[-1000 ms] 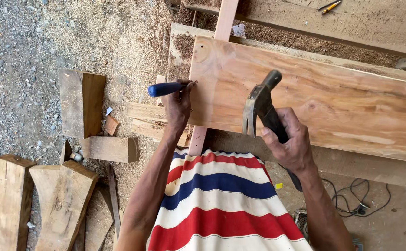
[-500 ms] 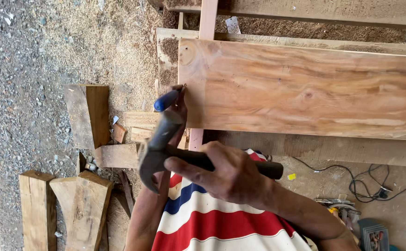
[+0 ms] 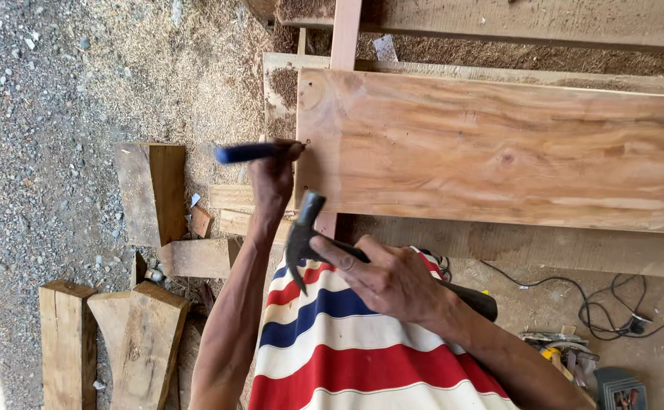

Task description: The person hammers nails into a wooden frame using a hammer and nail punch, then applies pink putty to the wood surface with a small stick. The person works on a wooden structure in a workshop setting.

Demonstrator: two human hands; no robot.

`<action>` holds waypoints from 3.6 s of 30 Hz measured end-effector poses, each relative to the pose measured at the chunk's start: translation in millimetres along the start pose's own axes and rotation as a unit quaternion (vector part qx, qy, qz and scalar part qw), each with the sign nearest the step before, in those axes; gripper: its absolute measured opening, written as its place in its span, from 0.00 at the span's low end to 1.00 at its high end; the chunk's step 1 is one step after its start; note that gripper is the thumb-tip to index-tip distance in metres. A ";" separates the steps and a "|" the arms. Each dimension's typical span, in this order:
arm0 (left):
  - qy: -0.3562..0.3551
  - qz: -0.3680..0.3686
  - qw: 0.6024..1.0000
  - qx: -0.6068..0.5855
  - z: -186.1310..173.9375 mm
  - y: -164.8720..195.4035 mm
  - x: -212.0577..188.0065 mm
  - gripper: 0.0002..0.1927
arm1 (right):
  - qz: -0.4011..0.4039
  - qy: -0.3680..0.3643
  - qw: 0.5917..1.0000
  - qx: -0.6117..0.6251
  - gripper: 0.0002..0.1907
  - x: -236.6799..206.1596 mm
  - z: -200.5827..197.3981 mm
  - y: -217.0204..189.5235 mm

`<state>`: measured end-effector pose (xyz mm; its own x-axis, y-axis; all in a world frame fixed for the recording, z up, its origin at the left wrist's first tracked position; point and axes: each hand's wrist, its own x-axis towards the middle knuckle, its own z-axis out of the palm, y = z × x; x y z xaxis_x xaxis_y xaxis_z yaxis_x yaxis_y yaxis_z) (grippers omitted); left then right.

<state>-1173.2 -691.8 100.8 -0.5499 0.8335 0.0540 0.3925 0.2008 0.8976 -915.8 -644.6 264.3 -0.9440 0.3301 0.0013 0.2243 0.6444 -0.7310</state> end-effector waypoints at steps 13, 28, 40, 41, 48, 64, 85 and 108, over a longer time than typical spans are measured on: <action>-0.007 -0.024 0.997 0.072 12.0 -15.1 16.1 0.06 | 0.221 0.095 0.957 0.163 0.36 -56.2 0.3 60.8; 0.002 0.006 0.996 0.090 17.5 -12.5 11.1 0.04 | 0.152 0.136 0.971 0.128 0.36 -16.7 -35.3 45.8; -0.009 0.124 0.985 0.122 20.5 -10.6 -1.3 0.11 | -0.151 0.239 0.959 -0.023 0.37 42.6 -48.1 -2.8; -0.003 0.171 0.976 0.138 20.0 -5.4 -3.5 0.14 | -0.101 0.198 0.974 -0.036 0.37 47.3 -46.5 -2.8; -0.013 0.056 0.983 0.175 31.5 -11.9 7.6 0.05 | 0.032 0.140 0.989 -0.032 0.38 21.4 -36.2 26.7; -0.185 0.004 0.973 0.137 6.4 -11.1 68.1 0.09 | 0.219 0.185 0.954 0.093 0.35 -42.6 -42.7 50.7; -0.194 0.082 0.959 0.191 13.2 -11.6 63.7 0.08 | 0.088 0.160 0.981 0.070 0.35 3.0 -55.9 43.2; -0.040 -0.046 0.994 -0.086 -8.7 -30.2 53.5 0.10 | 0.143 0.165 0.969 0.113 0.35 22.7 -85.4 60.0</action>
<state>-1220.9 -657.7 80.4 -0.5153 0.8548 -0.0611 0.2073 0.1936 0.9589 -903.1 -539.5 278.7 -0.7138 0.6996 -0.0334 0.3718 0.3380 -0.8646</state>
